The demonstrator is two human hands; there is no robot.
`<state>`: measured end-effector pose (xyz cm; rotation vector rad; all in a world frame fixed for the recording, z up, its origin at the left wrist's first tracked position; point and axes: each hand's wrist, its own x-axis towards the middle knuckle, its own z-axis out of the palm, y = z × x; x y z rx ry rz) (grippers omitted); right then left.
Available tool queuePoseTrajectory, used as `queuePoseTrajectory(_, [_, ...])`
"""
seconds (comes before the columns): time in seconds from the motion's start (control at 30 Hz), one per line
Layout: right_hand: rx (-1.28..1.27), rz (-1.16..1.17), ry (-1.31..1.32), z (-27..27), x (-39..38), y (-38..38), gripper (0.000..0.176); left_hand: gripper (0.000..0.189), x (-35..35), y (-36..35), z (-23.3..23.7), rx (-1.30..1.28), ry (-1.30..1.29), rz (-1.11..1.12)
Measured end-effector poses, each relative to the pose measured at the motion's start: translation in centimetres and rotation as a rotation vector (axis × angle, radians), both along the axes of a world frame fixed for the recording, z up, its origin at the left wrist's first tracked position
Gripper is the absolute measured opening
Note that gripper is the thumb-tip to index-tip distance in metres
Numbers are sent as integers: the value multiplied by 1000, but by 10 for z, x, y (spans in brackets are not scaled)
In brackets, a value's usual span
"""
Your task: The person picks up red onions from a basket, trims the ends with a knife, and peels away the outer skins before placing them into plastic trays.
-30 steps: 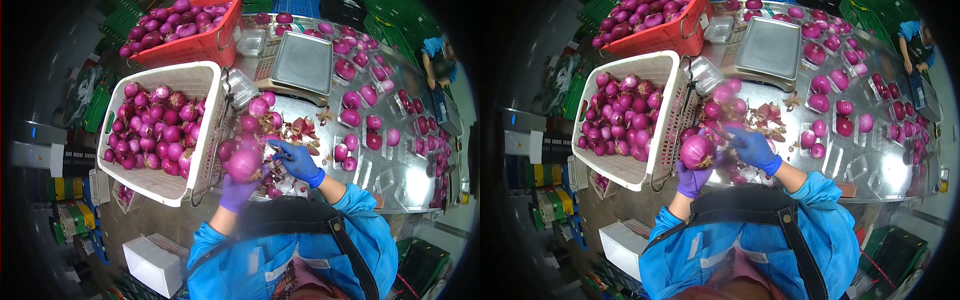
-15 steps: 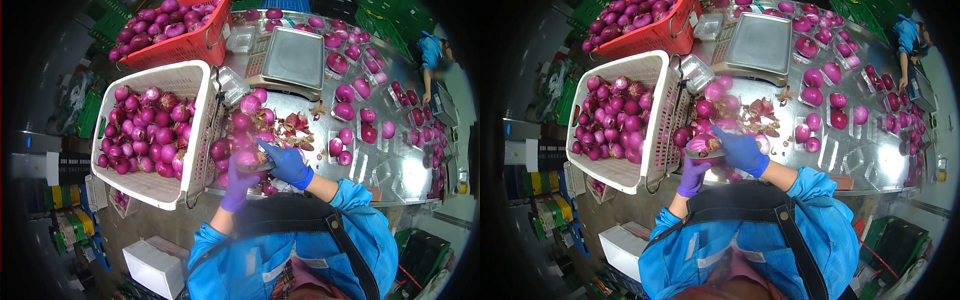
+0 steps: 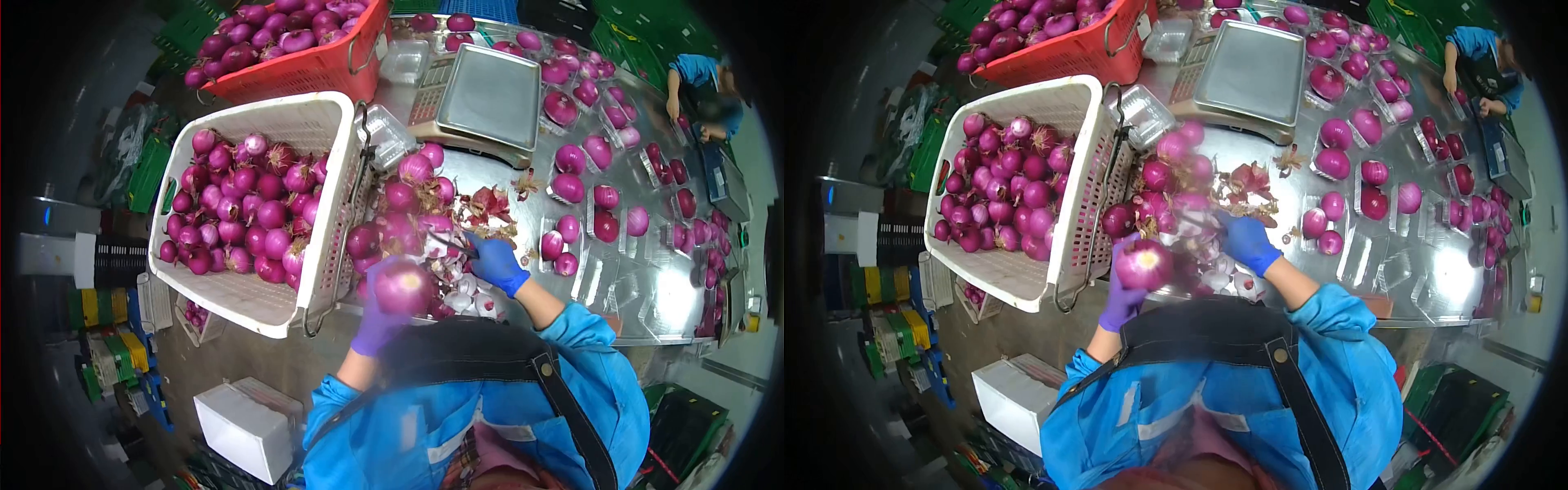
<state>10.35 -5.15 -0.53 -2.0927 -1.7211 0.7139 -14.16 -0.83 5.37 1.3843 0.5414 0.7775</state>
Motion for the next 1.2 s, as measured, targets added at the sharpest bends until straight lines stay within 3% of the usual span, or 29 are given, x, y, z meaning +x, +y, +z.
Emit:
queuePoseTrajectory(0.03, [-99,68,12,7,-5,-11,51,80,-8,-4,-12,-368,-97,64])
queuePoseTrajectory(0.07, [2,115,154,13,-9,-15,47,78,-11,-2,-26,-728,-194,110])
queuePoseTrajectory(0.13, [146,79,471,33,-16,-14,51,70,-6,3,-38,-781,-245,-63])
queuePoseTrajectory(0.17, [-90,-48,669,55,-2,-20,63,68,2,3,-33,-935,-305,-80])
queuePoseTrajectory(0.2, [282,284,422,49,-20,-14,74,67,12,1,-33,-1094,-352,-93])
queuePoseTrajectory(0.23, [359,314,301,51,-18,-14,83,67,26,1,-40,-1109,-331,-184])
queuePoseTrajectory(0.3, [147,235,401,53,-12,-23,84,53,42,-1,-54,-1229,-417,-195])
queuePoseTrajectory(0.4, [140,137,497,42,9,-41,80,60,75,-1,-30,-1038,-210,-321])
queuePoseTrajectory(0.43, [194,126,584,31,15,-46,78,50,87,0,-35,-1057,-174,-202])
queuePoseTrajectory(0.47, [201,111,577,18,19,-52,78,50,94,4,-44,-1056,-170,-220])
queuePoseTrajectory(0.53, [177,-40,1057,-2,27,-64,72,38,113,12,-52,-954,47,-162])
queuePoseTrajectory(0.57, [259,-154,1440,-5,33,-74,63,32,122,9,-50,-890,43,-64])
queuePoseTrajectory(0.63, [32,-401,1817,17,76,-106,60,32,130,14,-56,-825,52,9])
queuePoseTrajectory(0.73, [461,-864,1774,4,146,-152,59,35,136,11,-42,-716,99,72])
queuePoseTrajectory(0.77, [627,-1111,1594,25,164,-159,57,37,133,9,-39,-740,103,87])
queuePoseTrajectory(0.83, [700,-1336,1284,-15,238,-201,51,39,118,6,-51,-764,107,93])
queuePoseTrajectory(0.9, [684,-1510,1040,-38,295,-245,53,35,97,0,-77,-148,261,-39])
queuePoseTrajectory(0.93, [652,-1561,939,-47,325,-261,56,35,103,-2,-65,-150,258,-40])
queuePoseTrajectory(0.97, [652,-1561,936,-51,358,-271,56,31,116,-7,-42,-552,242,20])
queuePoseTrajectory(1.0, [607,-1681,770,-53,381,-278,60,28,122,-9,-30,-951,217,82])
queuePoseTrajectory(1.03, [559,-1793,601,-55,397,-280,63,24,123,-8,-32,-960,220,38])
queuePoseTrajectory(1.07, [562,-1790,601,-59,409,-281,63,24,122,-8,-37,-958,217,38])
queuePoseTrajectory(1.13, [378,-1793,270,-74,437,-281,72,24,127,-12,-44,-774,315,32])
queuePoseTrajectory(1.17, [233,-1761,146,-84,455,-284,76,28,130,-13,-39,-901,279,117])
queuePoseTrajectory(1.2, [241,-1750,148,-83,473,-280,76,28,138,-9,-38,-897,269,124])
